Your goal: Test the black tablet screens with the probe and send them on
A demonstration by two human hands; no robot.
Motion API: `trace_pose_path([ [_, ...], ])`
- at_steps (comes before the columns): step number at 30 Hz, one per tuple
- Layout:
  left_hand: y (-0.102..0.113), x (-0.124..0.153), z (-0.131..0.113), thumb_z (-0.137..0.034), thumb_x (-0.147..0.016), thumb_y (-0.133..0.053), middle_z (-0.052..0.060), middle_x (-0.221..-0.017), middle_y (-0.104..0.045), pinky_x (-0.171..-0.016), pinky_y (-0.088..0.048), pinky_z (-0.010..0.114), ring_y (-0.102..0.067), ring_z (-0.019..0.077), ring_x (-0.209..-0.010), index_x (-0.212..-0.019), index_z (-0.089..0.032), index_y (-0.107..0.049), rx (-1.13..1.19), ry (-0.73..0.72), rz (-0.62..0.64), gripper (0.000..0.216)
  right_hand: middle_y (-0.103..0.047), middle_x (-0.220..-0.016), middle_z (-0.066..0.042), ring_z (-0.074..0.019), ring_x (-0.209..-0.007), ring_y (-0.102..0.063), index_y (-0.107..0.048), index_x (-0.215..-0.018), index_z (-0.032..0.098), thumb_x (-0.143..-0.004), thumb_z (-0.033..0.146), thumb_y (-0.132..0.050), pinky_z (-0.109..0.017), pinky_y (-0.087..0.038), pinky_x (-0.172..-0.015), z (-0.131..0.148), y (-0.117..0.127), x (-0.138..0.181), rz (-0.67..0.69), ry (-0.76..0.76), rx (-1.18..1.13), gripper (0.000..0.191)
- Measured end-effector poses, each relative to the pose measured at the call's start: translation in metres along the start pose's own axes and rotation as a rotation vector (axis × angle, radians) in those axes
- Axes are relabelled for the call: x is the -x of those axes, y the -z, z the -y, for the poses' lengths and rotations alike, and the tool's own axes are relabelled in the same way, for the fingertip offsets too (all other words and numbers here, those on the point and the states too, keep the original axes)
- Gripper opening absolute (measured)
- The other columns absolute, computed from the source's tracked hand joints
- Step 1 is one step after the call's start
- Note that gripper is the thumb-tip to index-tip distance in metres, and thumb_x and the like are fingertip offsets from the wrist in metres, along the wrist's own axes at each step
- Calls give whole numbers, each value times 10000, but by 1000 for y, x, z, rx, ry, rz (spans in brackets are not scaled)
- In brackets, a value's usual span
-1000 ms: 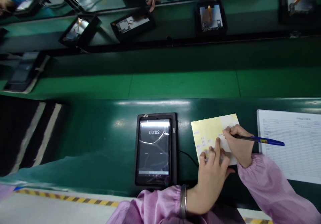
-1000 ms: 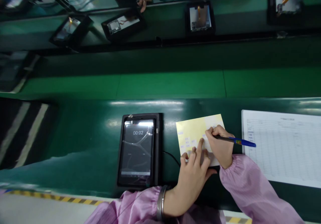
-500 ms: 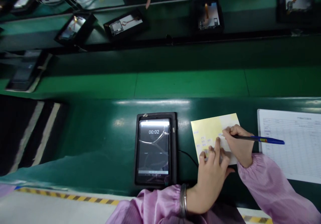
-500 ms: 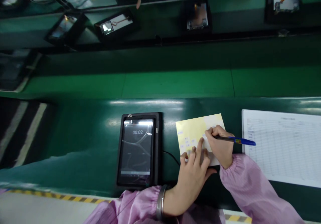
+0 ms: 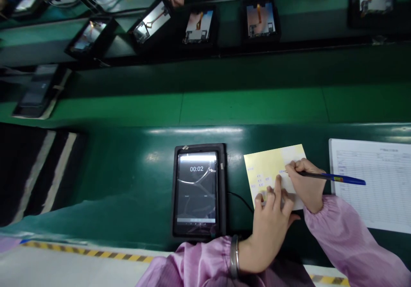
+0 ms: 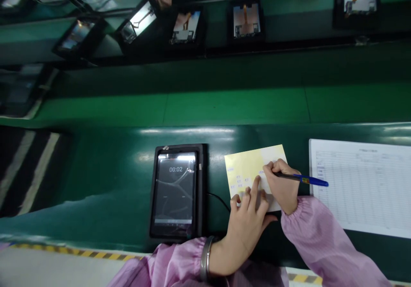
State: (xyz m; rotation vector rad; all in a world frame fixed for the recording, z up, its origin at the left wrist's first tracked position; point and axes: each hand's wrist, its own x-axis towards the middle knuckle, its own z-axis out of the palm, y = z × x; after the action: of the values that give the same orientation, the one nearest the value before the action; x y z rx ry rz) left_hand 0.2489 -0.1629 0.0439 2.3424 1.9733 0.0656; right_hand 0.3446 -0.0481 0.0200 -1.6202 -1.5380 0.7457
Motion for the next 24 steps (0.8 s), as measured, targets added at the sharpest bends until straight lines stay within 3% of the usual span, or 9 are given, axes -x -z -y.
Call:
trace_pose_path([
  [24,1,0,1,-658,-831,-653,101,-1612,-356,-875,-500,424,-549,268,-1170,-1277,-227,-599,-6,-1,20,622,-341,-497,84,-105,-471,-323,-315,-552,233,-798,252,-637,-266,-314,-497,5,1,-1,4,0,-2,405],
])
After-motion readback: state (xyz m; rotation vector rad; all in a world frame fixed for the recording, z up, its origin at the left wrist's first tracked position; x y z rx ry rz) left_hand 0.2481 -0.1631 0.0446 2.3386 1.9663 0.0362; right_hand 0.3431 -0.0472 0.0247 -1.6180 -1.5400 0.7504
